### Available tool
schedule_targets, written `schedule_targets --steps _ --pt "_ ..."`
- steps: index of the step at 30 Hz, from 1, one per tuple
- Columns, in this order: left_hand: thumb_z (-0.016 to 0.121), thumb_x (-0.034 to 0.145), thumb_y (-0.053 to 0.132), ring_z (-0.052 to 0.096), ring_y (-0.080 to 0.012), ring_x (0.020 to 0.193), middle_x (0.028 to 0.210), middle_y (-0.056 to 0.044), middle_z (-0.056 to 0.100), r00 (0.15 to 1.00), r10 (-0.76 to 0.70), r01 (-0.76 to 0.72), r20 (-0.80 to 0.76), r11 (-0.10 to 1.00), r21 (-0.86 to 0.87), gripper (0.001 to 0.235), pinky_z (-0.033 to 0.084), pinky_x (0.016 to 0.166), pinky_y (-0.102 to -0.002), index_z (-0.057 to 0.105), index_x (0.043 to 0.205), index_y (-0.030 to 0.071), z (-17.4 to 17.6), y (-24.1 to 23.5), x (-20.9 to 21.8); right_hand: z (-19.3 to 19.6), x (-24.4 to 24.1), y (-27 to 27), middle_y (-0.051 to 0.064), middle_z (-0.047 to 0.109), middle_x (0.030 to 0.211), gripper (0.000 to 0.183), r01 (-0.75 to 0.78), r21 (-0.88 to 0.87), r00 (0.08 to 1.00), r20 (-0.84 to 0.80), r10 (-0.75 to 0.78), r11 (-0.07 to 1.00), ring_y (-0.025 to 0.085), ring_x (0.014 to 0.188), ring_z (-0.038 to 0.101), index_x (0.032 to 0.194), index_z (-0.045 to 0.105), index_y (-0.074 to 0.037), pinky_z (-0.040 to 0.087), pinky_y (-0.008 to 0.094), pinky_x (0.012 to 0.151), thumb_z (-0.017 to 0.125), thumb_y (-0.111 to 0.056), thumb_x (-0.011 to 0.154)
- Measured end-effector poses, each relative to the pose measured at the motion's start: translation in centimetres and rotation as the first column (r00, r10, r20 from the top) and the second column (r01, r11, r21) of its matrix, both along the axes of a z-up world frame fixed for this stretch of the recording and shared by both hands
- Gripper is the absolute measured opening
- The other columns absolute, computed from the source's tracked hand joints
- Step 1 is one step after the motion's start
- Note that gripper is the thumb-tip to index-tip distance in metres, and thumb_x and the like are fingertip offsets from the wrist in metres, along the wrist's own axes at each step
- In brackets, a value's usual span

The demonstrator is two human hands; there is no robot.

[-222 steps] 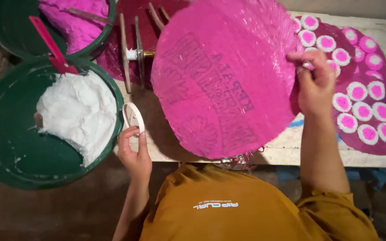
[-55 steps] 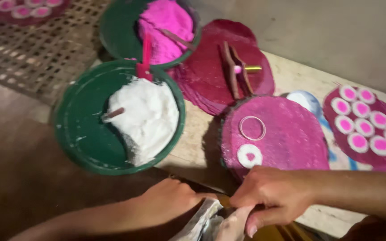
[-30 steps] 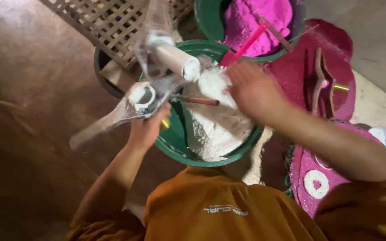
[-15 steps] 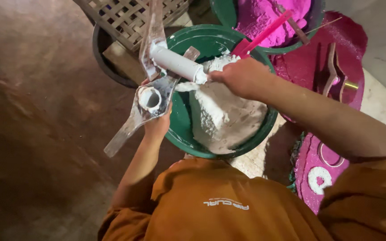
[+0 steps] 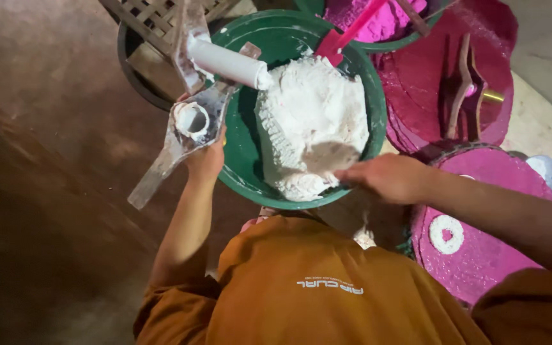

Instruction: The person shapes circular items using white and pink dough and a wooden mold. They press the dough into the mold with a metal ring and arrange the finished items on trays.

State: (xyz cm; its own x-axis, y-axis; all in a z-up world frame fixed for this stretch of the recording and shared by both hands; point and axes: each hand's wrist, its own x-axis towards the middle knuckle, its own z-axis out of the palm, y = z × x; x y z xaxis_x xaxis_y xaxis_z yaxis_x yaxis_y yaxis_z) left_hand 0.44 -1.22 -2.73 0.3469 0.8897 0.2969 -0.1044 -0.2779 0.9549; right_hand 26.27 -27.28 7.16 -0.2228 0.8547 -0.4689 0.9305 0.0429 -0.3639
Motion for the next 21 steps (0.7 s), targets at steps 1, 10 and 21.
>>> schedule_targets --steps 1,10,21 --pt "0.072 0.087 0.008 0.059 -0.0224 0.096 0.115 -0.012 0.058 1.000 -0.006 0.004 -0.012 0.993 -0.119 0.057 0.050 0.084 -0.034 0.044 0.137 0.003 0.4 -0.1 0.2 0.7 -0.1 -0.8 0.014 0.069 0.124 0.080 0.038 -0.022 0.999 -0.030 -0.038 0.999 0.035 0.107 0.067 0.148 0.054 -0.019 0.053 0.045 0.089 0.061 0.001 0.071" --pt "0.078 0.093 0.025 0.068 -0.0255 0.104 0.120 -0.007 0.065 0.906 0.099 0.120 -0.412 0.873 0.473 0.053 0.056 0.086 -0.036 0.057 0.139 0.010 5.4 -1.7 2.4 12.3 0.5 -3.3 0.006 0.082 0.106 0.046 0.487 -0.151 0.843 -0.177 -0.508 0.860 0.019 0.084 0.074 0.137 0.067 -0.017 0.057 0.032 0.083 0.063 -0.022 0.092" --pt "0.078 0.081 0.038 0.070 -0.0306 0.114 0.129 -0.010 0.067 0.803 -0.448 0.585 -0.393 0.720 0.374 0.070 0.052 0.099 -0.044 0.054 0.141 0.009 5.2 -4.8 7.1 14.2 -7.6 7.7 0.015 0.071 0.097 0.020 0.113 -0.045 0.788 0.612 -0.062 0.993 0.032 0.087 0.073 0.118 0.059 -0.011 0.059 0.046 0.070 0.050 -0.021 0.103"
